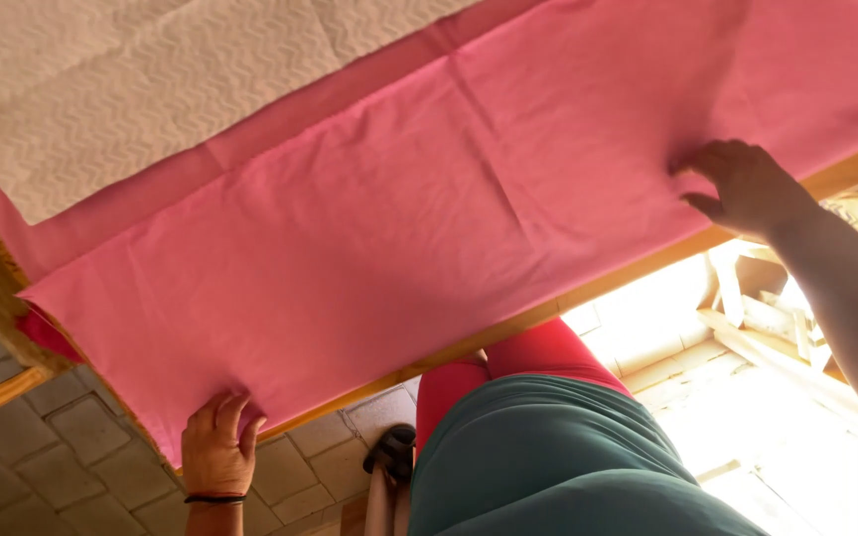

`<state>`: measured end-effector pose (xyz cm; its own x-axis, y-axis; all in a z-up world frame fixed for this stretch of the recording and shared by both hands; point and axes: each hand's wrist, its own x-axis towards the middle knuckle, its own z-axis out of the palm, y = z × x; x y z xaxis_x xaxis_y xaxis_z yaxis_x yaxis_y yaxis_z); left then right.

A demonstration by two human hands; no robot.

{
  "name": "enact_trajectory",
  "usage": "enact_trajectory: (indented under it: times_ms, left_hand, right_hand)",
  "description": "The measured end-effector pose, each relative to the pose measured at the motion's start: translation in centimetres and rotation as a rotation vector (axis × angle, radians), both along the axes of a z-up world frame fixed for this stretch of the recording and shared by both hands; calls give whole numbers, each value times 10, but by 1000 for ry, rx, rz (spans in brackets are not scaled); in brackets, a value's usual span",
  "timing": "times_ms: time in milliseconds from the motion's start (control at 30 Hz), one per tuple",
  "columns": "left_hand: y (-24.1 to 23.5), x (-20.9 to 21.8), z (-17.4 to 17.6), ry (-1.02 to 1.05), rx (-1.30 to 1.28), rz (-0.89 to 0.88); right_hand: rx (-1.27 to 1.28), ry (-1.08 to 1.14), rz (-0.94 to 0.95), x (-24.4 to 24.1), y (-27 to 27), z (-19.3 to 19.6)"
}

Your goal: Placing and smoothing a paper pattern onto a piece of fabric on a work table in preparation for cutting.

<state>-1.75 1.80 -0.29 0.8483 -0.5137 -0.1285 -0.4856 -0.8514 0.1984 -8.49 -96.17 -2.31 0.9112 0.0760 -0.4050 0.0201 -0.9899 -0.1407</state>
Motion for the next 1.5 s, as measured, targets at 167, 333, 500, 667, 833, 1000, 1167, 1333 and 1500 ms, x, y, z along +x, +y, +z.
enact_trajectory:
  times_ms: [167, 333, 500, 667, 833, 1000, 1167, 1333, 1500]
  left_hand:
    - [6, -11, -5, 1, 27, -55]
    - [6, -25, -9, 1, -6, -50]
    - [1, -27, -11, 8, 19, -17]
    - [-4, -29, -23, 10, 72, 51]
    - [-7, -28, -23, 66, 98, 112]
    - [-13, -28, -19, 126, 156, 195]
    - [-9, -31, -22, 113, 200, 181]
    - [-6, -28, -31, 36, 253, 118]
    - [-16, -25, -27, 102, 320, 195]
  right_hand:
    - [65, 166, -122, 3, 14, 24]
    - [-37, 108, 79, -26, 11, 5]
    - [-21, 97, 103, -29, 15, 4]
    - [65, 56, 89, -34, 18, 5]
    - [131, 223, -107, -31, 28, 21]
    - [21, 250, 35, -21, 23, 30]
    - [-67, 247, 33, -18, -22, 40]
    - [-245, 248, -14, -25, -78, 24]
    - [-188, 263, -43, -23, -88, 18]
